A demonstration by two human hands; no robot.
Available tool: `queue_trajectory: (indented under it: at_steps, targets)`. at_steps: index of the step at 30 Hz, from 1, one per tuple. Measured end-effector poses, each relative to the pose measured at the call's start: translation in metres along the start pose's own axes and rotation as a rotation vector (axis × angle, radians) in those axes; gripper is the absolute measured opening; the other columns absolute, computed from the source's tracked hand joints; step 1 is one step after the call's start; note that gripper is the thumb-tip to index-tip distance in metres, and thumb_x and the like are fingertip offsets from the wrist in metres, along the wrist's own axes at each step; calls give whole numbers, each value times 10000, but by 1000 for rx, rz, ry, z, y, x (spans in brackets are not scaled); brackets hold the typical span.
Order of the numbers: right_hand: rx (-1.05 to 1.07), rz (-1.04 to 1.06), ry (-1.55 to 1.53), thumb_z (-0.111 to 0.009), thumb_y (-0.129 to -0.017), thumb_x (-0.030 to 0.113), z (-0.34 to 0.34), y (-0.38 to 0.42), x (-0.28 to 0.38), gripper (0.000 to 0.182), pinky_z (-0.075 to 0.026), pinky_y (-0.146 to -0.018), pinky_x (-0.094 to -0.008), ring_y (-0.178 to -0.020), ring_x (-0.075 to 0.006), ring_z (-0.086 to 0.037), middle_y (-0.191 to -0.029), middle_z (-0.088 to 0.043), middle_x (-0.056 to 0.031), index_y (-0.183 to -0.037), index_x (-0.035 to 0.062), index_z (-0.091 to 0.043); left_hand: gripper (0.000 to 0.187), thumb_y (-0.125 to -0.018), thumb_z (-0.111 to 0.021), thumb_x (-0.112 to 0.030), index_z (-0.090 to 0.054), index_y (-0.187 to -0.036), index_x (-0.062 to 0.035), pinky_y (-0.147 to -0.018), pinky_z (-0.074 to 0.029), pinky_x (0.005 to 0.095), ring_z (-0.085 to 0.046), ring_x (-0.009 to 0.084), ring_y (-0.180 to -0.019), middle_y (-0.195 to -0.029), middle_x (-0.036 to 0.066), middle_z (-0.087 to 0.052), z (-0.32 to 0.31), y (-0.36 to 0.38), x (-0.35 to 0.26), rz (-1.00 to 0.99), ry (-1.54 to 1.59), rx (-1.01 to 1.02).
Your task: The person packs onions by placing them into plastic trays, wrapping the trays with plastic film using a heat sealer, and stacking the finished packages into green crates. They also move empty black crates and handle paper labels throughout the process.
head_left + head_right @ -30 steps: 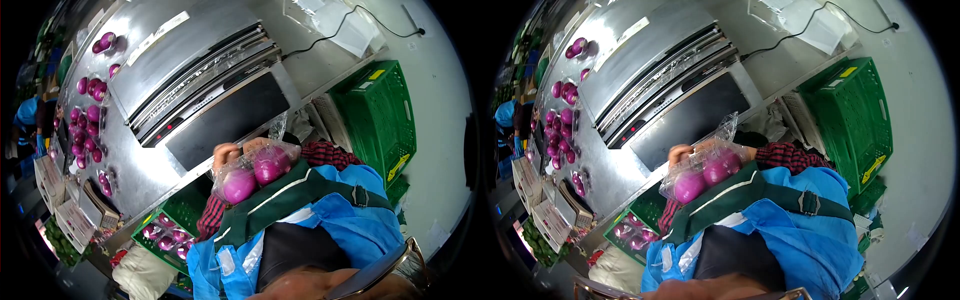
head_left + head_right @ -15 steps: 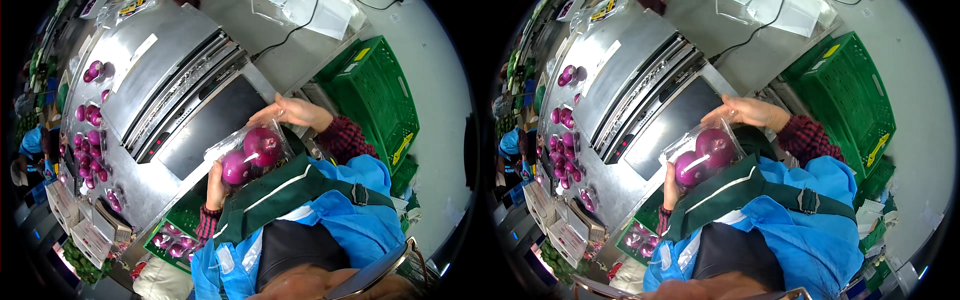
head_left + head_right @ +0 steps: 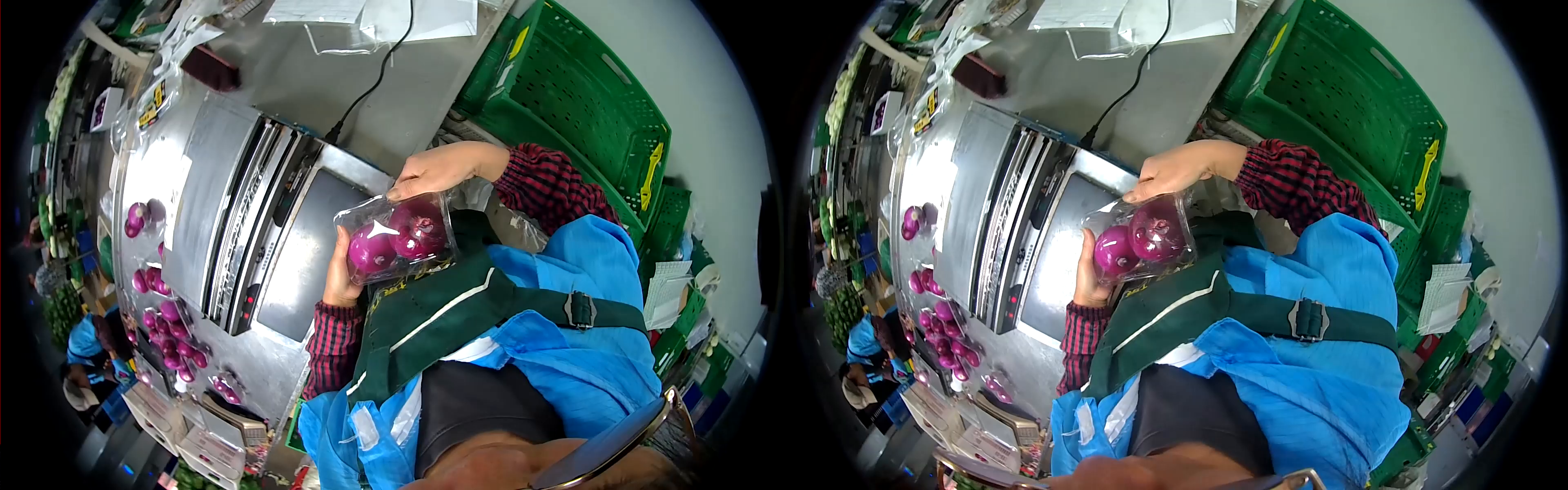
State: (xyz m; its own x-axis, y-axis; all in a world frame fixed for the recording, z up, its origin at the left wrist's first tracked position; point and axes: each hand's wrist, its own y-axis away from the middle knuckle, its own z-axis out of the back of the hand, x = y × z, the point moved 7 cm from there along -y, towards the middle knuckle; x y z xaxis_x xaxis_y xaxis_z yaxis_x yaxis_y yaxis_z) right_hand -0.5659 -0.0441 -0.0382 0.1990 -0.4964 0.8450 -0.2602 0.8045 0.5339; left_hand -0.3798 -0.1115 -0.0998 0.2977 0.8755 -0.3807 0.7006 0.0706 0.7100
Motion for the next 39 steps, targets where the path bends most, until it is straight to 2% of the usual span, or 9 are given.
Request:
queue_trajectory:
  at_steps: [5, 8, 10, 14, 19, 22, 28, 35, 39]
  targets:
    - [-73, 19, 113, -455, -948, 406, 8, 11, -11, 475, -447, -686, -283, -717, -114, -543, -747, -598, -55, -1000, -37, -620, 598, -932, -387, -525, -503, -1181, 6, -808, -527, 384, -613, 253, -973, -1095, 145, -609, -18, -15, -15, -54, -13, -73]
    - [-357, 197, -100, -524, -919, 398, 14, 30, -6, 486, -434, -646, -247, -743, -102, -527, -827, -617, -46, -1063, -61, -598, 513, -945, -428, -450, -469, -1233, -27, -841, -492, 299, -575, 168, -997, -1141, 85, -570, -27, -17, -40, -181, 52, 24]
    - [-406, 229, -401, -585, -900, 293, 15, 39, -8, 518, -460, -719, -229, -845, -107, -561, -1043, -618, -90, -1289, -22, -454, 453, -956, -451, -383, -467, -1240, -31, -886, -455, 288, -543, 156, -1038, -1176, 76, -550, -46, -17, -69, -397, 58, 31]
    - [-359, 335, -568, -648, -858, 163, 6, 39, -7, 765, -479, -762, -245, -956, -114, -555, -1243, -486, -149, -1421, -31, -168, 530, -970, -432, -336, -321, -1358, 7, -1013, -366, 340, -445, 204, -1200, -1323, 136, -437, -108, -39, -116, -556, -128, 150]
    - [-704, 438, -670, -621, -869, 131, 31, 73, -19, 748, -493, -767, -268, -957, -119, -561, -1165, -518, -125, -1420, -41, -145, 610, -968, -388, -400, -210, -1418, -29, -1104, -211, 411, -263, 286, -1343, -1443, 181, -280, -171, -40, -153, -739, -355, 250]
    - [-884, 468, -748, -577, -885, 102, 51, 109, -36, 717, -513, -777, -291, -914, -164, -590, -1131, -553, -132, -1434, 0, -127, 593, -966, -436, -339, -241, -1397, 18, -1083, -250, 413, -299, 298, -1328, -1434, 201, -294, -167, -51, -142, -650, -261, 293]
    - [-1242, 511, -853, -598, -878, 142, 94, 184, -71, 667, -523, -767, -316, -918, -156, -600, -1100, -560, -127, -1401, -1, -209, 413, -943, -517, -221, -449, -1276, 13, -872, -486, 299, -569, 186, -1023, -1199, 140, -537, -153, -72, -91, -440, -235, 160]
    - [-1549, 611, -884, -637, -854, 201, 133, 254, -147, 614, -527, -801, -353, -915, -185, -606, -1091, -554, -110, -1340, 3, -317, 396, -934, -533, -207, -471, -1258, 12, -859, -492, 289, -589, 168, -962, -1134, 119, -579, -142, -61, -73, -357, -301, 77]
    - [-1685, 405, -870, -652, -853, 241, 151, 290, -203, 597, -536, -756, -335, -847, -149, -603, -1051, -575, -66, -1329, 22, -364, 390, -938, -522, -182, -455, -1270, 10, -847, -484, 295, -560, 179, -985, -1189, 143, -538, -125, -42, -77, -364, -298, 14]
